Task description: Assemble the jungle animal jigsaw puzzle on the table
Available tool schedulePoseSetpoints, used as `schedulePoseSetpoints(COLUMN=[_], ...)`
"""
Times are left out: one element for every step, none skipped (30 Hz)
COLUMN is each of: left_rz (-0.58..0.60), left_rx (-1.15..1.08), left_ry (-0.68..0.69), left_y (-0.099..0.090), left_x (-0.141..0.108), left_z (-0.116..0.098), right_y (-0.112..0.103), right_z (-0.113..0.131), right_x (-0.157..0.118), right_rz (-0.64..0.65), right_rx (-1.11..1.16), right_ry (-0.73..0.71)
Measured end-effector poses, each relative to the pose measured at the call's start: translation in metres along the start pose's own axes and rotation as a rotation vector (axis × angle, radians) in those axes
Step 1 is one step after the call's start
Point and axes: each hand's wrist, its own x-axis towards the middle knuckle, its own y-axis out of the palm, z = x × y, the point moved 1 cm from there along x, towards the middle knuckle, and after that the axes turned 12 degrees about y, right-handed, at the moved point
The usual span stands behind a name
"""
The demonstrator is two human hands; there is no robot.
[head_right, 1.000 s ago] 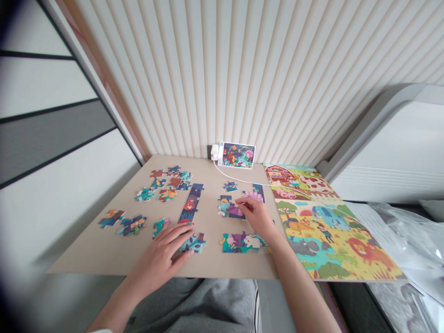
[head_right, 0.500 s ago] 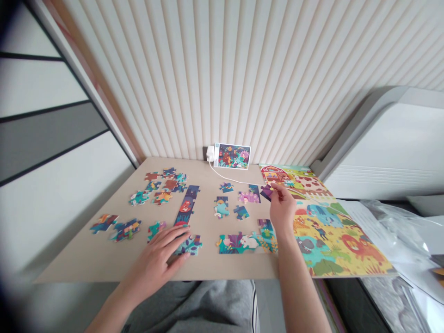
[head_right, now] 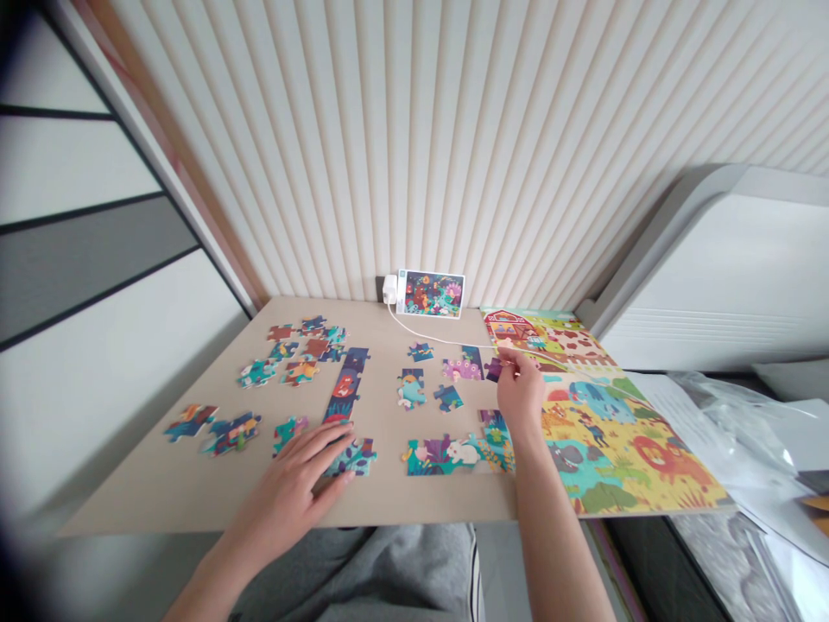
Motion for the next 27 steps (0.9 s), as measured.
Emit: schedulePoseSetpoints(left_rz=[0.001, 0.002, 0.003, 0.004, 0.005, 0.007, 0.01, 0.012, 0.01, 0.008, 0.003, -0.003, -0.008, -0.011, -0.012, -0.011, -0.008, -0.003, -0.001, -0.003, -0.008, -0.015, -0.022, -0.026, -0.023, -0.017, -0.008], left_rx=[0.001, 0.002, 0.004, 0.008, 0.012, 0.018, 0.024, 0.031, 0.038, 0.043, 0.047, 0.049, 0.051, 0.052, 0.054, 0.057, 0.06, 0.064, 0.068, 0.069, 0.067, 0.064, 0.059, 0.055, 0.053, 0.053, 0.056], left_ry=[-0.001, -0.001, 0.001, 0.003, 0.007, 0.01, 0.014, 0.019, 0.025, 0.032, 0.039, 0.045, 0.051, 0.054, 0.058, 0.059, 0.059, 0.058, 0.057, 0.056, 0.054, 0.054, 0.055, 0.055, 0.055, 0.054, 0.051], left_y=[0.0, 0.0, 0.001, 0.001, 0.001, 0.001, 0.001, 0.001, 0.001, 0.001, 0.001, 0.001, 0.001, 0.001, 0.001, 0.002, 0.002, 0.002, 0.002, 0.002, 0.002, 0.002, 0.001, 0.001, 0.001, 0.001, 0.002], left_x=[0.0, 0.0, 0.0, 0.0, 0.0, 0.0, 0.0, 0.0, 0.0, 0.0, 0.0, 0.0, 0.0, 0.0, 0.0, 0.0, 0.0, 0.0, 0.0, -0.001, -0.001, -0.001, -0.001, -0.001, -0.001, -0.002, -0.002], left_z=[0.0, 0.0, -0.001, -0.001, -0.001, -0.001, -0.001, -0.001, -0.001, -0.001, 0.0, 0.0, 0.0, 0.0, 0.0, 0.0, 0.0, 0.0, 0.0, 0.0, 0.0, 0.0, 0.0, 0.0, 0.0, 0.0, 0.001], right_y=[0.0, 0.001, 0.002, 0.003, 0.005, 0.008, 0.011, 0.013, 0.017, 0.02, 0.022, 0.025, 0.028, 0.03, 0.032, 0.033, 0.034, 0.035, 0.035, 0.036, 0.036, 0.035, 0.035, 0.035, 0.035, 0.035, 0.034], right_z=[0.0, 0.0, -0.001, -0.001, 0.0, 0.0, 0.001, 0.002, 0.003, 0.005, 0.007, 0.009, 0.012, 0.014, 0.016, 0.019, 0.02, 0.021, 0.022, 0.022, 0.021, 0.019, 0.017, 0.015, 0.014, 0.012, 0.011], right_x=[0.0, 0.0, -0.001, -0.002, -0.004, -0.006, -0.009, -0.012, -0.016, -0.02, -0.024, -0.028, -0.031, -0.035, -0.038, -0.04, -0.042, -0.044, -0.044, -0.044, -0.043, -0.042, -0.04, -0.039, -0.037, -0.035, -0.034], right_rz=[0.012, 0.028, 0.051, 0.084, 0.131, 0.189, 0.251, 0.312, 0.366, 0.412, 0.45, 0.484, 0.515, 0.542, 0.563, 0.584, 0.603, 0.622, 0.639, 0.651, 0.657, 0.654, 0.642, 0.621, 0.596, 0.572, 0.557], right_rx=[-0.026, -0.049, -0.069, -0.089, -0.113, -0.141, -0.17, -0.197, -0.217, -0.231, -0.237, -0.238, -0.236, -0.23, -0.22, -0.205, -0.185, -0.164, -0.147, -0.137, -0.138, -0.148, -0.168, -0.195, -0.228, -0.263, -0.296], right_ry=[0.009, 0.021, 0.033, 0.041, 0.044, 0.041, 0.032, 0.017, -0.005, -0.034, -0.066, -0.097, -0.127, -0.155, -0.18, -0.202, -0.225, -0.247, -0.266, -0.282, -0.296, -0.309, -0.321, -0.332, -0.342, -0.349, -0.351])
